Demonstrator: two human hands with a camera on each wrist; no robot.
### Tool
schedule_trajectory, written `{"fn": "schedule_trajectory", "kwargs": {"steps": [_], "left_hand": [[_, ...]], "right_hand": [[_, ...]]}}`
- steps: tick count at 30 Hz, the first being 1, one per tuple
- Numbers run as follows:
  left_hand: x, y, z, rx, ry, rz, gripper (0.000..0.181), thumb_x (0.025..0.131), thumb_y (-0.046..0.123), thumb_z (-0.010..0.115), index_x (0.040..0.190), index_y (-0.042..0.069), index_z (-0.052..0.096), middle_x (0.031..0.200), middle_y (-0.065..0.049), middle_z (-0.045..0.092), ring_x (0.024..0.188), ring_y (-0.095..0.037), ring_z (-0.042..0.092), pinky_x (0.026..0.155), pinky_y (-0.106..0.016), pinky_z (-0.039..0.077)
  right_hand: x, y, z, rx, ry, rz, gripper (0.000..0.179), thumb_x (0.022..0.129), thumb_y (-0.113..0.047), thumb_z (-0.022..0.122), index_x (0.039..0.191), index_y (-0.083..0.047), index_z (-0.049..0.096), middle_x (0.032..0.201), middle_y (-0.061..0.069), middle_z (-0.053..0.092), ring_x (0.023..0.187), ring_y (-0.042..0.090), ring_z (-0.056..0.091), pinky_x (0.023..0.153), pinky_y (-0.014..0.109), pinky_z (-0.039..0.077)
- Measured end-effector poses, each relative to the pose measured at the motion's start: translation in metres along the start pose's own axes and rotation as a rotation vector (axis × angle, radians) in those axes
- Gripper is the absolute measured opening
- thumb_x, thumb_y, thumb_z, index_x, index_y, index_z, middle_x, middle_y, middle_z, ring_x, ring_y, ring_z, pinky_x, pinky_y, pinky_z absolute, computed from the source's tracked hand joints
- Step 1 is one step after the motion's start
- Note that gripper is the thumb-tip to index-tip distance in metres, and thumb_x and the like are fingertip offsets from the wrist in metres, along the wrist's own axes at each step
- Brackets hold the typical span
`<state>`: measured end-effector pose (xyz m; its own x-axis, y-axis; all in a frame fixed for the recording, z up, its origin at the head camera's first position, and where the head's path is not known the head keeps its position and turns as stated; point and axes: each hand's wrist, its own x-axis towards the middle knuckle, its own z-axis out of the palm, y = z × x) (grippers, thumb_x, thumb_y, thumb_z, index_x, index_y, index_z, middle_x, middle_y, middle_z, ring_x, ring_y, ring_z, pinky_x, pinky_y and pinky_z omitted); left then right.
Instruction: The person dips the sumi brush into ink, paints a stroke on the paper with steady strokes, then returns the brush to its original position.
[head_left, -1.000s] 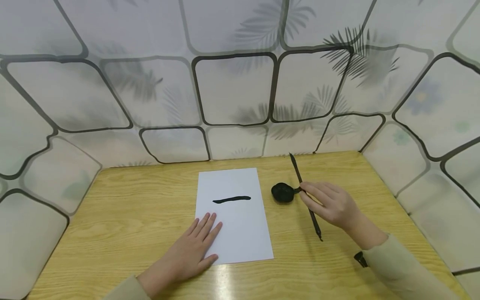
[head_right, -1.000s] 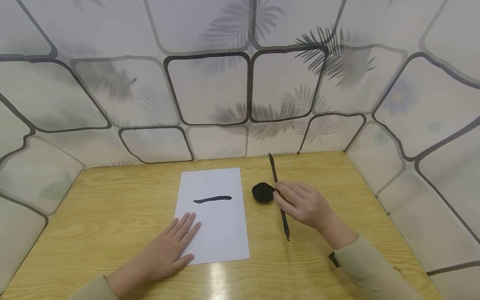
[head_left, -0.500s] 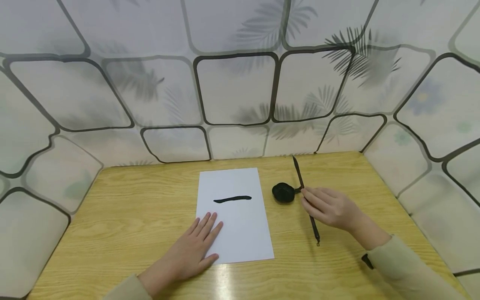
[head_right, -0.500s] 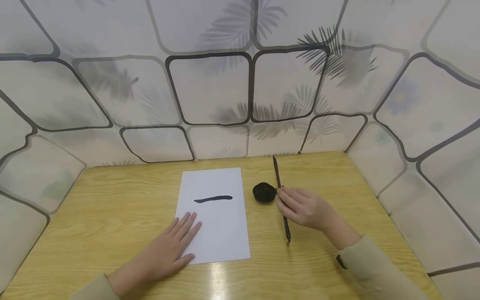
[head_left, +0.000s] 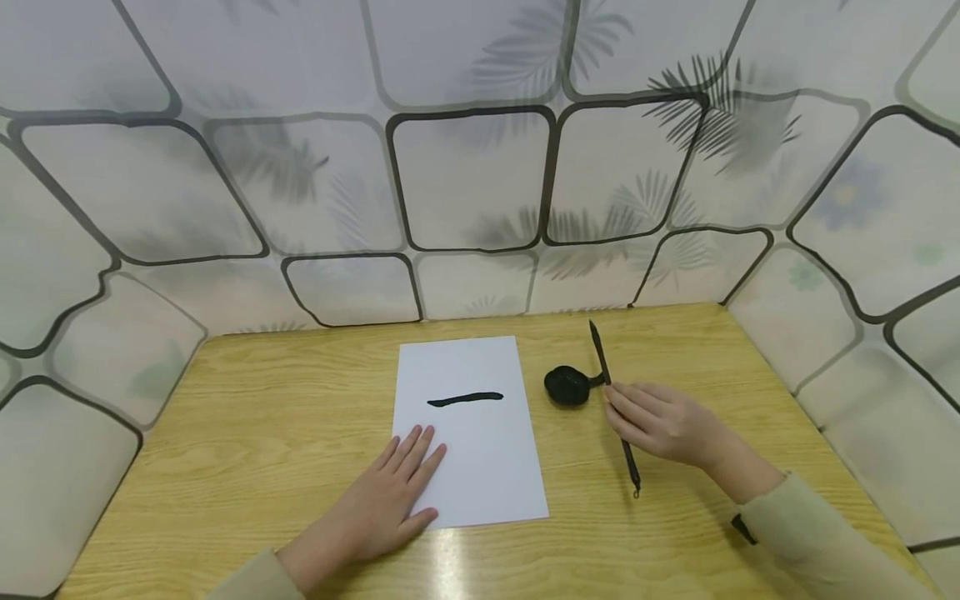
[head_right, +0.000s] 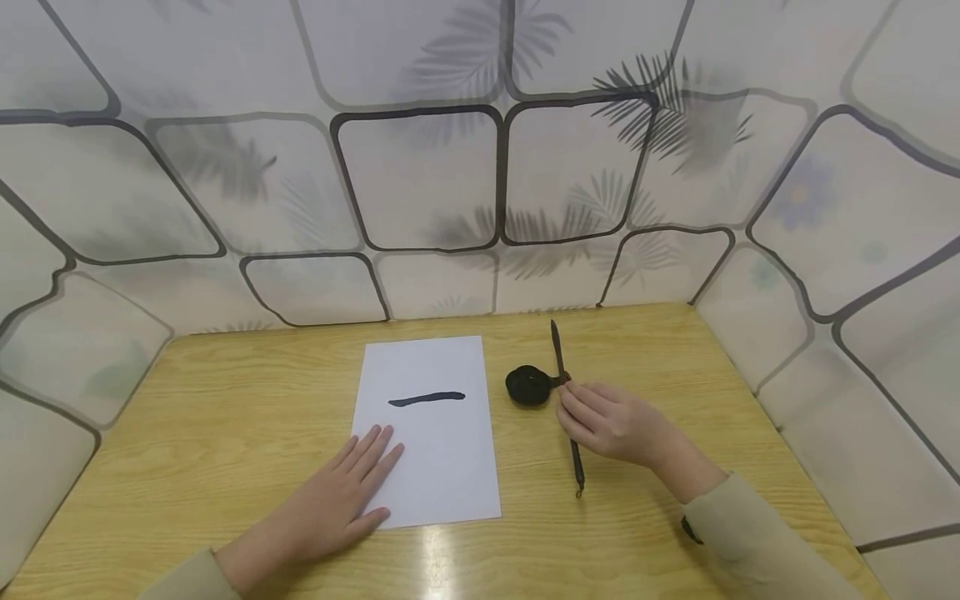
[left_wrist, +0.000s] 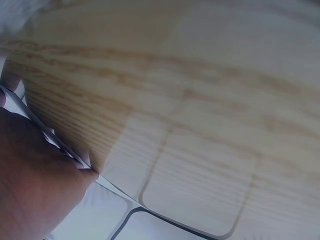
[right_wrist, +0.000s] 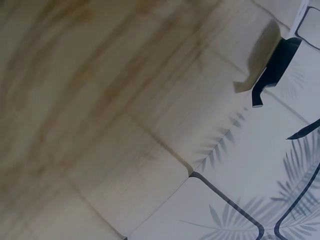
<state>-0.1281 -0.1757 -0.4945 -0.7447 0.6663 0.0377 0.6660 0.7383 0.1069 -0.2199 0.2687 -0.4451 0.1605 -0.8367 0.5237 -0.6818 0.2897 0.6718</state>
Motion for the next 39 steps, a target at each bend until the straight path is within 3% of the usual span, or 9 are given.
{"fn": "schedule_trajectory", "kwargs": {"steps": [13, 34, 39], "left_hand": [[0.002, 0.002, -0.005, 0.014, -0.070, -0.020, 0.074, 0.110, 0.053, 0.045, 0.167, 0.006, 0.032, 0.176, -0.021, 0.024, 0.163, -0.040, 0.025, 0.130, -0.056, 0.029], [0.002, 0.002, -0.006, 0.016, -0.071, -0.020, 0.074, 0.110, 0.052, 0.046, 0.166, 0.006, 0.033, 0.175, -0.021, 0.025, 0.163, -0.040, 0.025, 0.130, -0.057, 0.030], [0.001, 0.001, -0.002, 0.034, -0.020, -0.003, 0.074, 0.110, 0.054, 0.044, 0.166, 0.007, 0.034, 0.175, -0.021, 0.027, 0.162, -0.040, 0.028, 0.129, -0.056, 0.031]], "right_hand": [[-0.019, -0.006, 0.000, -0.055, -0.184, -0.085, 0.040, 0.112, 0.005, 0.039, 0.108, -0.008, 0.076, 0.106, 0.009, 0.081, 0.094, 0.018, 0.079, 0.081, 0.029, 0.065], [-0.021, -0.012, 0.015, 0.012, -0.247, -0.200, 0.048, 0.113, 0.005, 0.030, 0.104, -0.013, 0.075, 0.105, 0.003, 0.079, 0.095, 0.014, 0.075, 0.084, 0.026, 0.063], [-0.021, -0.013, 0.017, 0.025, -0.281, -0.231, 0.053, 0.114, 0.002, 0.025, 0.103, -0.014, 0.074, 0.105, 0.003, 0.077, 0.096, 0.015, 0.074, 0.085, 0.027, 0.062]]}}
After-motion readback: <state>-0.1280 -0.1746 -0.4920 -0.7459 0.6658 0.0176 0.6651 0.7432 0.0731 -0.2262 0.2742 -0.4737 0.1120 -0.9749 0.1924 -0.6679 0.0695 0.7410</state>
